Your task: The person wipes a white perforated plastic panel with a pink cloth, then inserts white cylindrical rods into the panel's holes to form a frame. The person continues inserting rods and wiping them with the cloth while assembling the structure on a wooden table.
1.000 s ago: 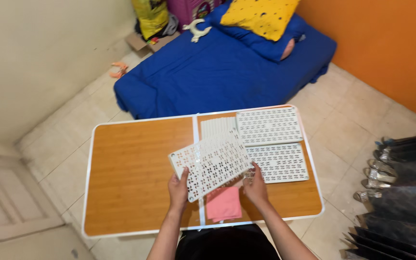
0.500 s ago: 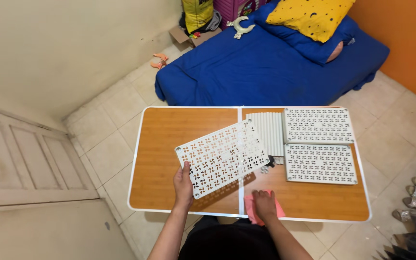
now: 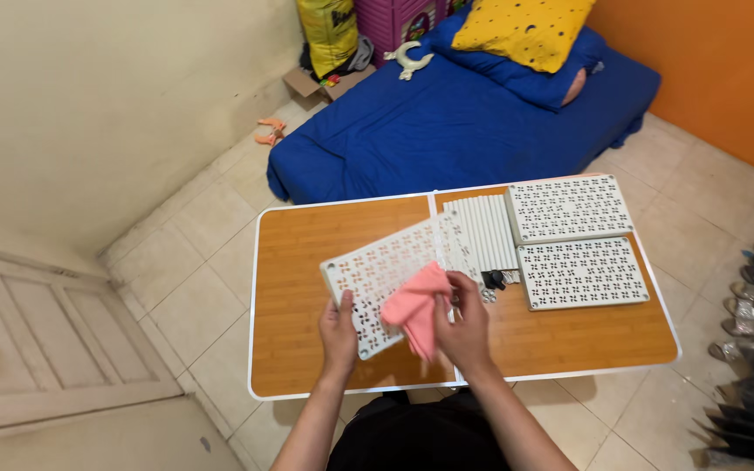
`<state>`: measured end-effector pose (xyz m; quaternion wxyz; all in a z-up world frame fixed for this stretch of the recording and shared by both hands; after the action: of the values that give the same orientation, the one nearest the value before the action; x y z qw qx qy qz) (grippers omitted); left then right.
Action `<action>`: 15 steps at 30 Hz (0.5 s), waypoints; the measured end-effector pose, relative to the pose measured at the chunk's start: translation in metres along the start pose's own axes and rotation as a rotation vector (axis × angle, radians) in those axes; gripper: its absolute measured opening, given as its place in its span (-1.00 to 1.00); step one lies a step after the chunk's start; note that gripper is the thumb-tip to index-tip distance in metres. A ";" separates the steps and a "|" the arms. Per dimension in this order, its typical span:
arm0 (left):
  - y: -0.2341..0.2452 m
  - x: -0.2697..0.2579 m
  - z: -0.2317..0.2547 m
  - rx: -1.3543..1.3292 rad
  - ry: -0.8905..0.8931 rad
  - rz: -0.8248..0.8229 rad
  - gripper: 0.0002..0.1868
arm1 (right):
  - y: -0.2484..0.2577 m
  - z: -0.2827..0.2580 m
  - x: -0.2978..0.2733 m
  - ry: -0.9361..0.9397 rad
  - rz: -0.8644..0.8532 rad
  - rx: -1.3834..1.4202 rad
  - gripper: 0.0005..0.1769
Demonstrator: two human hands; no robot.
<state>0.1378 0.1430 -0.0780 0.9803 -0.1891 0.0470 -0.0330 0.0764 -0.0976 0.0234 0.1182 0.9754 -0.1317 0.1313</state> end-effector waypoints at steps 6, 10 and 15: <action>-0.030 -0.018 -0.018 0.010 -0.017 -0.151 -0.51 | -0.079 -0.090 0.004 0.269 -0.369 -0.599 -0.23; -0.028 -0.021 -0.009 0.080 -0.059 -0.091 -0.42 | -0.089 -0.100 -0.001 0.365 -0.387 -0.659 -0.29; -0.039 -0.025 0.005 -0.008 -0.045 -0.062 -0.37 | -0.067 -0.071 0.010 0.330 -0.360 -0.711 -0.29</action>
<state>0.1113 0.1105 -0.0568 0.9788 -0.1952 0.0192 -0.0587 0.0890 -0.0178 0.0800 0.4876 0.8473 0.0240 0.2093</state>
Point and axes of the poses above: each hand's wrist, its own x-axis towards the middle knuckle, its own y-axis out of the back of the hand, z = x × y, the point moved 9 cm from there along x, towards the middle knuckle, and after that the axes turned 10 degrees about -z, right-handed, at the moved point
